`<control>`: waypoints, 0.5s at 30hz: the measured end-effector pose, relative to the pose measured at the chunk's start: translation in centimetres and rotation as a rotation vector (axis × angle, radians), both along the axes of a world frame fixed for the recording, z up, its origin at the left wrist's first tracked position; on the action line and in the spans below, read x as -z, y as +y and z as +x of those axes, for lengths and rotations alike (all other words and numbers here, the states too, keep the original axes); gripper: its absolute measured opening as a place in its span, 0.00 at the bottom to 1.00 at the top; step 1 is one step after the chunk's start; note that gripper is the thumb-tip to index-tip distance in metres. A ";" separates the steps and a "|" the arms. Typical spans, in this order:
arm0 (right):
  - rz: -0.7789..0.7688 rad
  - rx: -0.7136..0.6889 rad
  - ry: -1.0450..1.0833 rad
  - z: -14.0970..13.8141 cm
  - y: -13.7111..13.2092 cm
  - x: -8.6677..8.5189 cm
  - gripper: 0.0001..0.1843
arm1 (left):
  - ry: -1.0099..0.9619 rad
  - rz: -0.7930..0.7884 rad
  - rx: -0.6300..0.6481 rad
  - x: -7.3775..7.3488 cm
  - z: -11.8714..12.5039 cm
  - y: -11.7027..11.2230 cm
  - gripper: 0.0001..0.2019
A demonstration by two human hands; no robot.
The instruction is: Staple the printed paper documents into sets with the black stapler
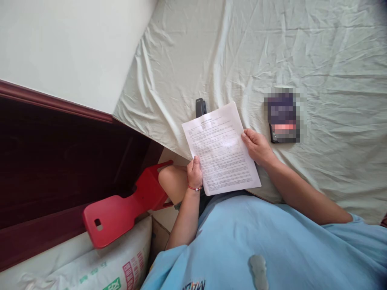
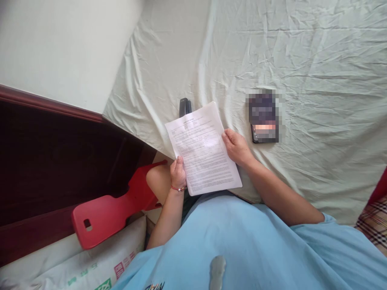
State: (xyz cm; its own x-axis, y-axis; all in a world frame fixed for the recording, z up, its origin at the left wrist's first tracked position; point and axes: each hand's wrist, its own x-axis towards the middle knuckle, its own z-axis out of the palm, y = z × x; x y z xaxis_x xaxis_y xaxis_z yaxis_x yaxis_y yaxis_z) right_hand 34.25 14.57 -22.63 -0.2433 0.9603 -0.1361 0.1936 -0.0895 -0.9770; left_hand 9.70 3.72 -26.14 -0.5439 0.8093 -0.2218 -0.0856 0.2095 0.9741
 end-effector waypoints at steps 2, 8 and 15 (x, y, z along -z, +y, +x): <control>0.004 0.001 -0.003 0.0 0.0 0.1 0.18 | 0.015 0.013 0.012 0.0 0.0 0.0 0.25; 0.006 0.001 -0.028 0.0 0.0 0.2 0.18 | 0.020 0.021 0.002 -0.1 0.1 0.0 0.24; 0.003 0.000 -0.020 0.0 0.0 0.2 0.18 | -0.002 0.017 -0.001 -0.3 0.2 0.1 0.24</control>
